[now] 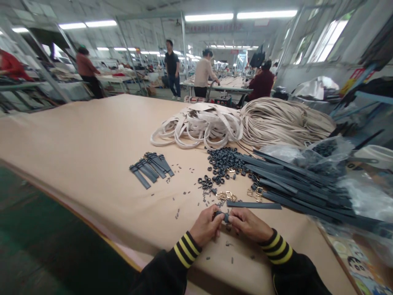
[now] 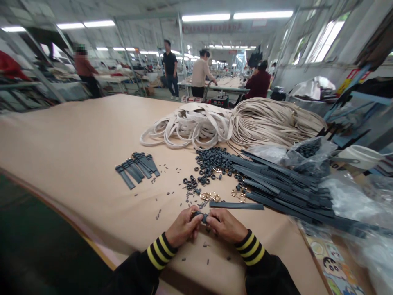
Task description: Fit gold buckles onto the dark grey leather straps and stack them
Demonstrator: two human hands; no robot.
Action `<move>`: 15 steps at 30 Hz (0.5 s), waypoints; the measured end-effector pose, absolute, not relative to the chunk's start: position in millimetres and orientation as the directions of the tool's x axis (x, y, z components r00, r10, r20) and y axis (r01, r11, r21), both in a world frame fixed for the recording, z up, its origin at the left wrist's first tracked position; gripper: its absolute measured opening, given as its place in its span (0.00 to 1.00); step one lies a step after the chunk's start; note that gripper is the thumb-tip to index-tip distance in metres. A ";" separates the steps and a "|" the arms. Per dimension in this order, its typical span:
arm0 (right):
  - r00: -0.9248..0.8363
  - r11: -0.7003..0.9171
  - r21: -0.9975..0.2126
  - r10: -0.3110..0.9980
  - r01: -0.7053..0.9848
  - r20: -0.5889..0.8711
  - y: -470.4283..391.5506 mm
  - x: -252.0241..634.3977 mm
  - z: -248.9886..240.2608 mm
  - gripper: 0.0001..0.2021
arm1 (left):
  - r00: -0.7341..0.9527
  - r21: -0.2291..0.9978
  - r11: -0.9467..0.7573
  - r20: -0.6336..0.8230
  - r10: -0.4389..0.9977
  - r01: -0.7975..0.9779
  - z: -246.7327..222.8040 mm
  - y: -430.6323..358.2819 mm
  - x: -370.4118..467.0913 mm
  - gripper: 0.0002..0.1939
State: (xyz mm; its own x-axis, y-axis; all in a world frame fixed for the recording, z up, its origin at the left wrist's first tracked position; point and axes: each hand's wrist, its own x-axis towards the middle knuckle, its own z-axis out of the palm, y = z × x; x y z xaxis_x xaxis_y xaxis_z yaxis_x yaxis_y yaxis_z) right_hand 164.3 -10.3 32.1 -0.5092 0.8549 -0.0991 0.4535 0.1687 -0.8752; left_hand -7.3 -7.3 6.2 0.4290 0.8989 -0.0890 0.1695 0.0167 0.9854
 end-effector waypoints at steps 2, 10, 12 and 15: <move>-0.512 0.197 -0.862 0.855 0.467 -0.081 -11.8 163.6 31.0 0.15 | 0.429 0.983 0.013 -0.093 0.898 0.184 5.6 -9.6 -7.3 0.10; -0.509 0.227 -0.800 0.854 0.555 -0.111 -11.1 165.7 18.8 0.14 | 0.414 0.948 -0.038 -0.101 0.905 0.315 -0.3 -14.5 -2.9 0.07; -0.486 0.220 -0.794 0.868 0.566 -0.106 -11.1 165.4 14.5 0.13 | 0.402 0.926 -0.082 -0.079 0.912 0.368 -1.4 -16.1 -2.0 0.07; -0.477 0.209 -0.806 0.873 0.554 -0.101 -12.8 166.3 8.8 0.12 | 0.335 0.807 -0.221 0.031 0.942 0.548 -6.1 -17.6 0.0 0.09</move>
State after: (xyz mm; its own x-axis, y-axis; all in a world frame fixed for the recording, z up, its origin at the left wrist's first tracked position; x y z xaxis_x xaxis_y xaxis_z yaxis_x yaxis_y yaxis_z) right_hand 166.3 -12.8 8.8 -0.4768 0.8732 -0.1012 0.5541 0.2092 -0.8057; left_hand 0.0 -17.6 -6.1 0.3346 0.9419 0.0307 0.5476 -0.2208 0.8071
